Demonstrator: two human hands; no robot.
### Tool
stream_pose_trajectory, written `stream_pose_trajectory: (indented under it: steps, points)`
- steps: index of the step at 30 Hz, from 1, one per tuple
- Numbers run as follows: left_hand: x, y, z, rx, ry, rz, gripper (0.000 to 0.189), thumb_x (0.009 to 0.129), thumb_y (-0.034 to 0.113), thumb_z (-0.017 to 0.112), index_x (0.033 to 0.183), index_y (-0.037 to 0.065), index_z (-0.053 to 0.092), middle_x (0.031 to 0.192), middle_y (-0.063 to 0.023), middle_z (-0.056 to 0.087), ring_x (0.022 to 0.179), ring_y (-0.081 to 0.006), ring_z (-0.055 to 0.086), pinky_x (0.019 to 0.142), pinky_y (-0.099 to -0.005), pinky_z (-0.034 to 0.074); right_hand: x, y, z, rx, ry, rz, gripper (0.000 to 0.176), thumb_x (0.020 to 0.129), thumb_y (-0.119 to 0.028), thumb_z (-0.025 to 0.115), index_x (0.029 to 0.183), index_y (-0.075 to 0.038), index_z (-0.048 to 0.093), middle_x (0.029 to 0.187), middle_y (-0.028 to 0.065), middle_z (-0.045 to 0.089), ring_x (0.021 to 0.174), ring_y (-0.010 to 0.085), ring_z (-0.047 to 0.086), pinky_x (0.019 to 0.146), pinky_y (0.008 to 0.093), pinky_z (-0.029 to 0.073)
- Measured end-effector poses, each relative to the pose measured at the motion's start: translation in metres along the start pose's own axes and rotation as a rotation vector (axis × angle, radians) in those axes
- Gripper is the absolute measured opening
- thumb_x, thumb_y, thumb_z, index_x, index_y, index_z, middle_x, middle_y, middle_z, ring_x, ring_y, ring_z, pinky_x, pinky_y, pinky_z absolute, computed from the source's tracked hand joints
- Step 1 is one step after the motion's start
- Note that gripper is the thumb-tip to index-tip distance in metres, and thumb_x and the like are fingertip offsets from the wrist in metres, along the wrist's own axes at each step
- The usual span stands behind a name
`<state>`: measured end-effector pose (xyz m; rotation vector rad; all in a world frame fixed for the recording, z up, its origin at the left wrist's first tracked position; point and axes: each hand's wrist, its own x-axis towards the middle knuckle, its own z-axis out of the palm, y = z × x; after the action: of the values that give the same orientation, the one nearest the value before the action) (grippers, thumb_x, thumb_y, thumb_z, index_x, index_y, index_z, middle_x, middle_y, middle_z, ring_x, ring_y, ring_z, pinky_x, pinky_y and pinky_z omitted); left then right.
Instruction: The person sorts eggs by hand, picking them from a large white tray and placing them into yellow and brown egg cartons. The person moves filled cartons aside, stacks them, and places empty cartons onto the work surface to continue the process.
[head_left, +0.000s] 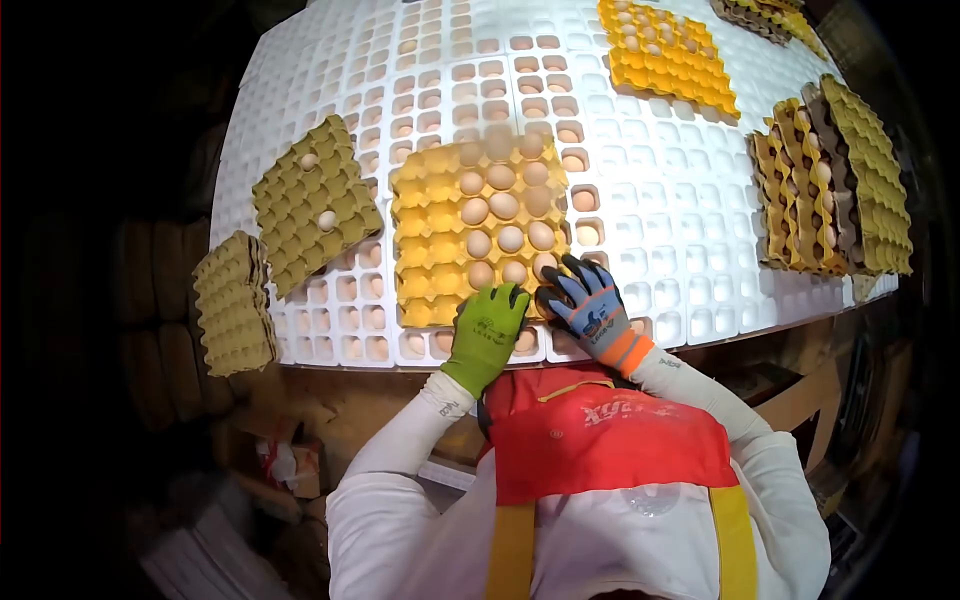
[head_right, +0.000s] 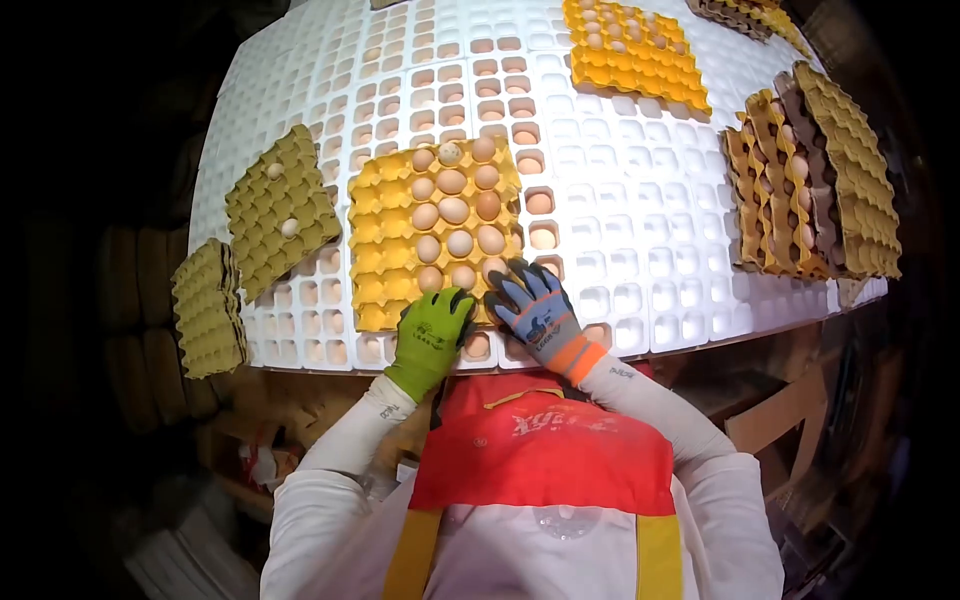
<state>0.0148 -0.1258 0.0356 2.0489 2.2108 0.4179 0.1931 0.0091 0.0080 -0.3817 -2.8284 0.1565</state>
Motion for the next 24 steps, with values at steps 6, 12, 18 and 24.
stream_pose_trajectory:
  steps: [6, 12, 18, 24]
  points:
    - [0.014, -0.013, -0.010, -0.354, -0.041, -0.049, 0.024, 0.091, 0.021, 0.068, 0.111, 0.010, 0.063, 0.100, -0.0101, 0.065, 0.086, -0.0366, 0.064, 0.069, -0.0463, 0.051, 0.003, 0.015, -0.009, 0.671, 0.100, 0.254, 0.039, 0.075, -0.019, 0.083, 0.111, -0.014, 0.067, 0.109, 0.0059, 0.064, 0.105, 0.0269, 0.061, 0.092, 0.0419, 0.051]
    - [-0.004, -0.052, -0.054, -1.391, -0.146, -0.575, 0.039, 0.091, 0.016, 0.069, 0.128, 0.003, 0.062, 0.117, -0.0045, 0.065, 0.103, -0.0202, 0.066, 0.088, -0.0293, 0.054, 0.023, 0.045, -0.019, 0.981, 0.136, 0.337, 0.061, 0.075, -0.016, 0.085, 0.130, -0.013, 0.059, 0.120, 0.0115, 0.059, 0.110, 0.0246, 0.061, 0.095, 0.0382, 0.053]
    - [-0.011, -0.049, -0.049, -0.394, -0.050, -0.157, 0.038, 0.082, 0.020, 0.077, 0.117, 0.012, 0.064, 0.104, -0.0069, 0.062, 0.095, -0.0252, 0.064, 0.082, -0.0343, 0.053, 0.044, 0.007, -0.005, 0.165, -0.052, 0.268, 0.034, 0.078, -0.021, 0.077, 0.108, -0.016, 0.061, 0.112, 0.0111, 0.057, 0.101, 0.0326, 0.061, 0.079, 0.0446, 0.053]
    - [-0.014, -0.031, -0.019, -0.035, -0.112, -0.135, 0.039, 0.077, 0.014, 0.075, 0.113, 0.013, 0.061, 0.104, -0.0087, 0.060, 0.096, -0.0309, 0.062, 0.075, -0.0425, 0.053, 0.040, 0.037, -0.006, 0.834, 0.099, 0.445, 0.039, 0.079, -0.020, 0.081, 0.111, -0.011, 0.061, 0.103, 0.0090, 0.065, 0.090, 0.0235, 0.066, 0.077, 0.0356, 0.054]
